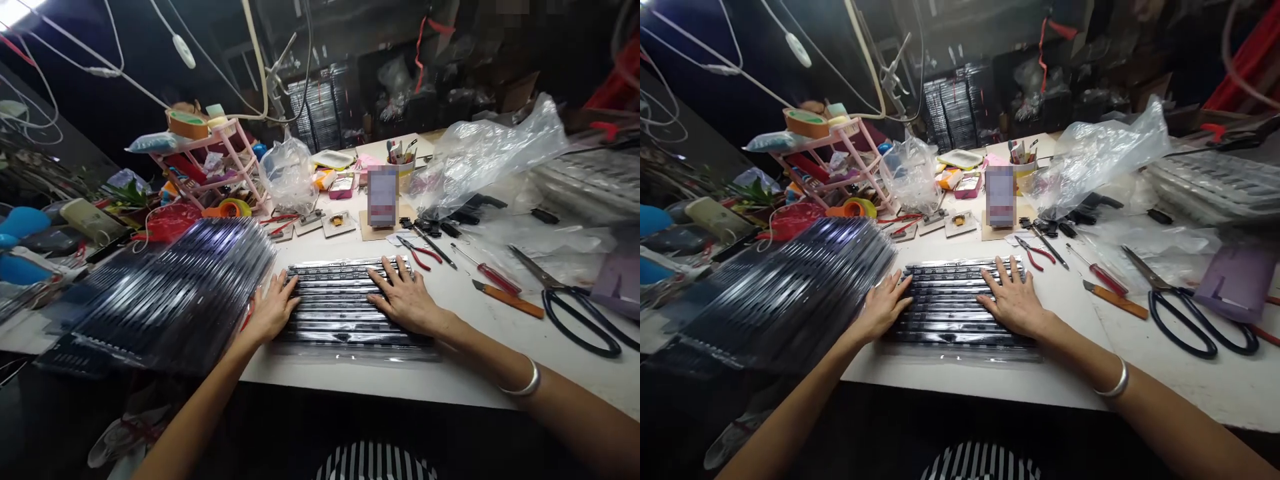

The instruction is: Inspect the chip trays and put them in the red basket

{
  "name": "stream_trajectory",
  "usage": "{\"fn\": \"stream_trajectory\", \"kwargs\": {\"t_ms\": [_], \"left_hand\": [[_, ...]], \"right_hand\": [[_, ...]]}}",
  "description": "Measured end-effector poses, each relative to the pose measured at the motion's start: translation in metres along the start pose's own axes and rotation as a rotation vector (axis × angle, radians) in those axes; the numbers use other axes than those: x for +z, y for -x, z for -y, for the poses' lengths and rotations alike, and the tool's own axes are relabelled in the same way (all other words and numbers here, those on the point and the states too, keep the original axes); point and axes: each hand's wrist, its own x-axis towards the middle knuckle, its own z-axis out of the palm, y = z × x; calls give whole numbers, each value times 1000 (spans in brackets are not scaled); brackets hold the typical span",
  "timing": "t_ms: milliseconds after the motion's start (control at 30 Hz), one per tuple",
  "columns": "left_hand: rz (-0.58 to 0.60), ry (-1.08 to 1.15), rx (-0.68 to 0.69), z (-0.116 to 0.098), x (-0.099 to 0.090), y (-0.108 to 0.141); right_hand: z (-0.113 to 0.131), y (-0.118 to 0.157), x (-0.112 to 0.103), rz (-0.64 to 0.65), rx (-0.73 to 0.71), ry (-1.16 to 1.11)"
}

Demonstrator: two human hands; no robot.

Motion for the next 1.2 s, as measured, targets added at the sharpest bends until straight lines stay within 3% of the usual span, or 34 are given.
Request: {"fn": "stream_trajectory", "kwargs": {"t_ms": [133,233,400,500,833,1200], "left_hand": [[-28,-87,169,-45,12,-20],[-27,-124,238,-62,20,-28],[-37,-150,280,-59,20,-30],[-44,-153,302,-55,19,-29],[5,-197,353,-59,19,-32],[-53,-139,393,-55,19,-30]], "right_hand": [[2,0,-1,-7,8,-29],[-6,-3,-2,-41,42,-138],[-37,-20,-11,-158,274,-285],[-50,-26,-15,-185,288,-287],[-46,-25,-4,-190,253,-352],[-62,-25,-26,-333,433,-762]]}}
